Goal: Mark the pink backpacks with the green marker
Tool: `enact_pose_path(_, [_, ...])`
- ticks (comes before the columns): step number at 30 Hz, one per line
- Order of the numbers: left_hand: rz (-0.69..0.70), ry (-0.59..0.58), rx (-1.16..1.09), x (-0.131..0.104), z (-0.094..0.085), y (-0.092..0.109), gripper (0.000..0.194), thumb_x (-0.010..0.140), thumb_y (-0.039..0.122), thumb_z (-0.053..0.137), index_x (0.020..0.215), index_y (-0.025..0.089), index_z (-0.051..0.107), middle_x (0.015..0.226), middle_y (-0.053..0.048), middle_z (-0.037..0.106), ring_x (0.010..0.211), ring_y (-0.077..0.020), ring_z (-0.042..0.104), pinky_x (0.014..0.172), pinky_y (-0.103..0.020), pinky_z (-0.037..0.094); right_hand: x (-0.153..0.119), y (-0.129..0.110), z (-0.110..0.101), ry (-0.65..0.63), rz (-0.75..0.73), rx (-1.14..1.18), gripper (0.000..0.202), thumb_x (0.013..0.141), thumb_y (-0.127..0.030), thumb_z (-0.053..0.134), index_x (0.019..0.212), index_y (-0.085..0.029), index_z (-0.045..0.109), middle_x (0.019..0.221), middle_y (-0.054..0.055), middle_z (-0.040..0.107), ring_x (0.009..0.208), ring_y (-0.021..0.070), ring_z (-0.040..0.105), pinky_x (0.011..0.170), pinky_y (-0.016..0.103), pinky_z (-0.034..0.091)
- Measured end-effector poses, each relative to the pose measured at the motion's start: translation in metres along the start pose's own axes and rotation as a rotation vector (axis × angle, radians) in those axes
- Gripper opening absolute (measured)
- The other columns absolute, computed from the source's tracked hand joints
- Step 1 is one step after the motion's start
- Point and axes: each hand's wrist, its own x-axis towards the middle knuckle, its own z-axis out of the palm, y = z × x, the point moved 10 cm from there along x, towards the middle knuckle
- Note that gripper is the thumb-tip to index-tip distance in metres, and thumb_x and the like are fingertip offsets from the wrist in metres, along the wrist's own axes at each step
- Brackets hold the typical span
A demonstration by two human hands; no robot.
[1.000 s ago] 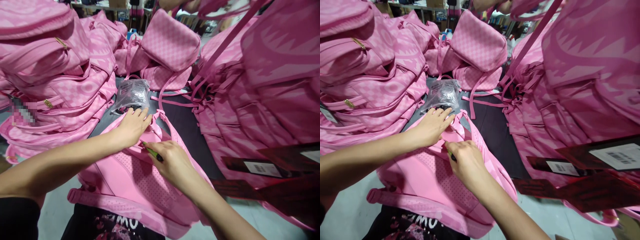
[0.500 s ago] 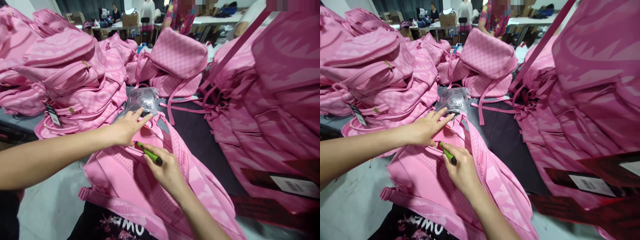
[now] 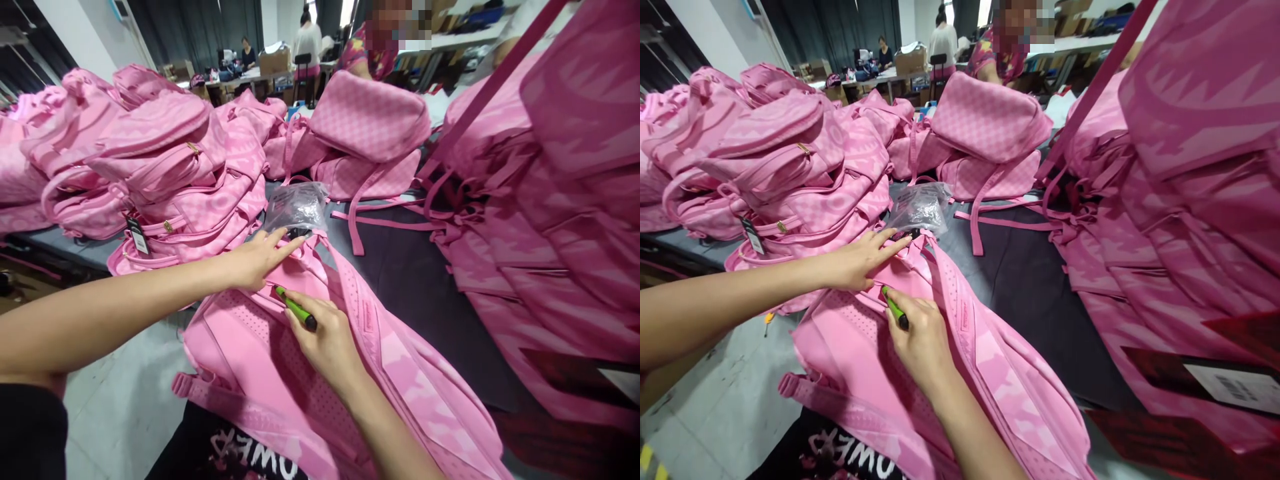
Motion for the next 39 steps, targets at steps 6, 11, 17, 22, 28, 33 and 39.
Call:
enact_pose_path(6, [-0.073, 0.005, 0.041, 0.004, 0.013, -0.009, 0.131, 0.070, 0.035, 0.081, 0.153, 0.027, -0.019, 0.162, -0.026, 0.000, 0.145, -0.0429, 0.025, 0.110, -0.049, 0.034, 0.011, 0.012, 0.019, -0.061, 0.035, 0.118, 0.030, 0.086, -0.012, 0.064, 0.114, -0.018, 0.071, 0.108, 0.006, 0.076, 0.091, 0.0229, 0.072, 0.083, 0.038, 0.055])
enact_pose_path(11, [-0.096, -0.032, 0.042, 0.009, 0.019, -0.011, 0.122, 0.073, 0.023, 0.077, 0.155, 0.026, -0.014, 0.161, -0.025, 0.006, 0.141, -0.0436, 0.031, 0.107, -0.048, 0.038, 0.009, 0.018, 0.023, -0.030, 0.046, 0.082, 0.029, 0.086, -0.014, 0.065, 0.114, -0.018, 0.071, 0.107, 0.006, 0.076, 0.092, 0.0234, 0.071, 0.084, 0.039, 0.054])
enact_pose_path(17, [-0.062, -0.170, -0.075, 0.011, 0.020, -0.014, 0.121, 0.071, 0.014, 0.072, 0.154, 0.031, -0.014, 0.163, -0.021, -0.003, 0.147, -0.0431, 0.017, 0.112, -0.049, 0.033, 0.004, 0.014, 0.017, -0.014, 0.043, -0.016, 0.030, 0.088, -0.016, 0.063, 0.117, -0.017, 0.070, 0.099, 0.007, 0.077, 0.082, 0.0233, 0.070, 0.078, 0.039, 0.054])
enact_pose_path(22, [-0.037, -0.145, -0.071, 0.017, 0.026, -0.017, 0.124, 0.073, 0.021, 0.075, 0.153, 0.032, -0.019, 0.163, -0.022, -0.005, 0.147, -0.0429, 0.017, 0.111, -0.049, 0.033, 0.010, 0.018, 0.022, -0.029, 0.033, 0.004, 0.030, 0.088, -0.016, 0.063, 0.117, -0.017, 0.070, 0.103, 0.008, 0.076, 0.084, 0.0237, 0.070, 0.080, 0.040, 0.053])
enact_pose_path(28, [-0.111, -0.115, 0.055, 0.027, 0.035, -0.020, 0.124, 0.073, 0.029, 0.078, 0.155, 0.024, -0.015, 0.161, -0.028, 0.001, 0.142, -0.0453, 0.030, 0.106, -0.049, 0.039, 0.018, 0.033, 0.035, -0.085, 0.095, 0.088, 0.031, 0.086, -0.014, 0.065, 0.116, -0.017, 0.071, 0.100, 0.008, 0.077, 0.082, 0.0235, 0.070, 0.080, 0.039, 0.054])
enact_pose_path(33, [-0.088, -0.212, -0.023, 0.029, 0.037, -0.019, 0.124, 0.070, 0.022, 0.075, 0.153, 0.030, -0.017, 0.163, -0.023, 0.002, 0.146, -0.0436, 0.022, 0.109, -0.050, 0.036, 0.013, 0.031, 0.024, -0.028, 0.079, 0.035, 0.029, 0.088, -0.016, 0.062, 0.116, -0.018, 0.071, 0.103, 0.009, 0.076, 0.086, 0.0242, 0.070, 0.082, 0.041, 0.053])
enact_pose_path(39, [-0.070, -0.268, -0.159, 0.027, 0.036, -0.023, 0.120, 0.069, 0.012, 0.072, 0.155, 0.035, -0.010, 0.164, -0.017, -0.002, 0.149, -0.0400, 0.015, 0.112, -0.047, 0.035, 0.009, 0.022, 0.012, -0.065, 0.031, 0.025, 0.030, 0.090, -0.015, 0.058, 0.117, -0.016, 0.069, 0.103, 0.008, 0.076, 0.089, 0.0221, 0.070, 0.082, 0.038, 0.055])
